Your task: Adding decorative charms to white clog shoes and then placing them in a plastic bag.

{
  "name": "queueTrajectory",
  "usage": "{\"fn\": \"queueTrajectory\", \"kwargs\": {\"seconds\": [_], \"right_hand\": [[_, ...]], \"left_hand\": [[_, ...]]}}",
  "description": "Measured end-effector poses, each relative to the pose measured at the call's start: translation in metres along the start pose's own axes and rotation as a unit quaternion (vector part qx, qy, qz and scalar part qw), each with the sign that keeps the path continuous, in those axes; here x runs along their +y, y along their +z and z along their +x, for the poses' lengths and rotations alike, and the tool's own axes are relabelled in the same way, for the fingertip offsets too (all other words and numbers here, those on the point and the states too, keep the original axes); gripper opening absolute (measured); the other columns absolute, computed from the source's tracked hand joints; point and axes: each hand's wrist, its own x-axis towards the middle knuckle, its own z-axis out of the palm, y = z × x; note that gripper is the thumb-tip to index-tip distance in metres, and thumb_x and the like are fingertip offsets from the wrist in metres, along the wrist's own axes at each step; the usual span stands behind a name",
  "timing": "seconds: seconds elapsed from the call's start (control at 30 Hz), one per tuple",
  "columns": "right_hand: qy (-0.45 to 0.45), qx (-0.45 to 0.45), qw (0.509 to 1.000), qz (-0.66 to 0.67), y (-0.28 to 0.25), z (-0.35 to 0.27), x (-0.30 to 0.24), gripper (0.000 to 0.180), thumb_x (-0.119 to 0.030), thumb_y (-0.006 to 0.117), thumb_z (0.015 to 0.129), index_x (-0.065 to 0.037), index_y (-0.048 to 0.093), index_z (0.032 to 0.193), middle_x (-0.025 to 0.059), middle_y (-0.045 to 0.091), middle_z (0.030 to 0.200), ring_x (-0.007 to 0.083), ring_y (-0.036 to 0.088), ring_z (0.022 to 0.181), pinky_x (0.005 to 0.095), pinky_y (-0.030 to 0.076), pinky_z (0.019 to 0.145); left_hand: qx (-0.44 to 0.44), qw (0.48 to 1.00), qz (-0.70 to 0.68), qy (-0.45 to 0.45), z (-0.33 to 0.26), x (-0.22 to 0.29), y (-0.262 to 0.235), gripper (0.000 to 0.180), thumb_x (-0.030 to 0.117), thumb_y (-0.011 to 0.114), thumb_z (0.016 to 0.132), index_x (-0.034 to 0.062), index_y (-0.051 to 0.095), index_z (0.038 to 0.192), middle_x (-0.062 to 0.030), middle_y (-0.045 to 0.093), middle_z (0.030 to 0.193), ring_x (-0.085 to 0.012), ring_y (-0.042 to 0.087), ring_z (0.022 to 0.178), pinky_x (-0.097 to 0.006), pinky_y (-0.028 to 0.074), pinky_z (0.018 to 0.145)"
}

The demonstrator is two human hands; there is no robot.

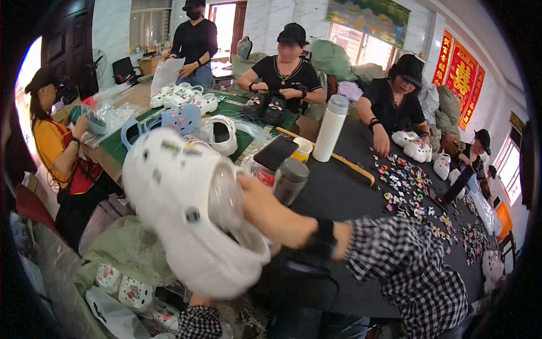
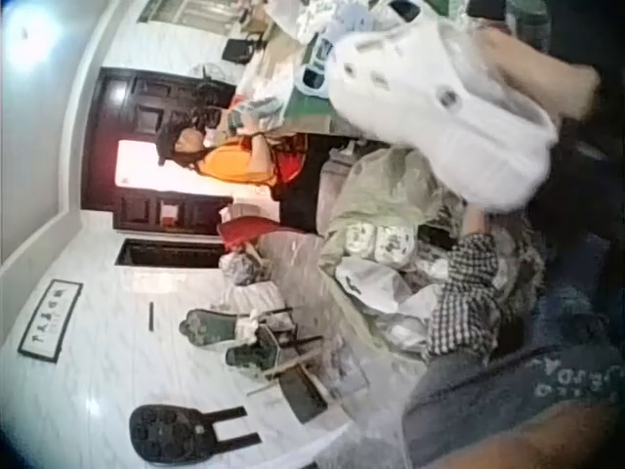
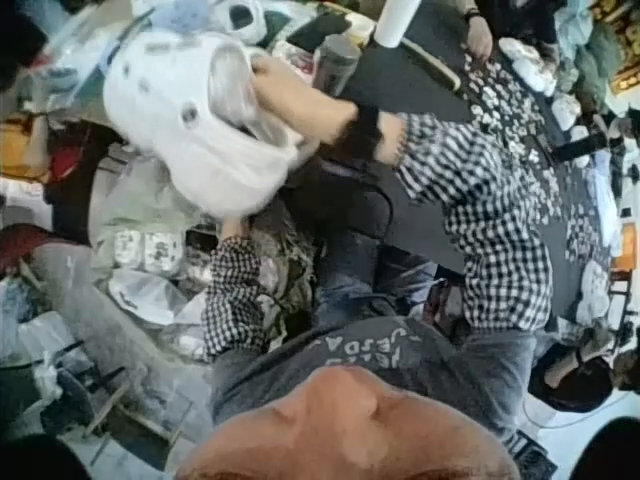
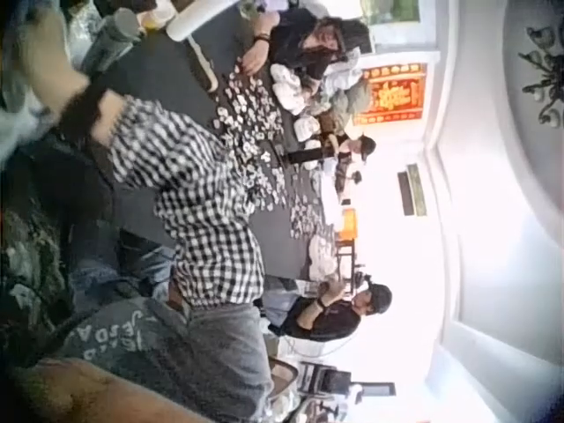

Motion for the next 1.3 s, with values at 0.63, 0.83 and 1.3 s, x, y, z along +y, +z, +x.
{"fn": "queueTrajectory", "kwargs": {"seconds": [0.63,0.83,1.3], "right_hand": [[-0.098,0.213,0.920,-0.313,-0.064,0.284,0.037,0.053,-0.023,0.065,0.078,0.008,0.056,0.120,0.0211,0.065,0.101,0.0269,0.064,0.091,0.0329,0.049,0.080],[-0.168,-0.066,0.953,-0.244,0.042,0.163,0.031,0.046,-0.026,0.062,0.084,0.002,0.058,0.120,0.0145,0.067,0.103,0.0215,0.064,0.083,0.0326,0.050,0.072],[-0.306,-0.007,0.859,0.411,-0.093,-0.176,-0.148,0.039,0.002,0.044,0.095,0.007,0.039,0.133,0.0146,0.050,0.123,0.0127,0.051,0.087,0.0243,0.047,0.079]], "left_hand": [[0.241,0.950,-0.001,0.197,-0.032,0.111,-0.069,0.027,0.009,0.057,0.084,0.0025,0.061,0.110,-0.0151,0.052,0.126,-0.0391,0.040,0.126,-0.053,0.031,0.107],[0.253,0.947,0.020,0.197,-0.028,0.106,-0.057,0.028,0.013,0.060,0.083,0.0035,0.061,0.110,-0.0159,0.054,0.124,-0.0373,0.041,0.126,-0.050,0.031,0.108],[0.231,0.953,-0.001,0.196,-0.030,0.081,-0.071,0.027,0.011,0.054,0.085,0.0051,0.064,0.110,-0.0127,0.055,0.127,-0.0341,0.044,0.125,-0.045,0.035,0.105]]}}
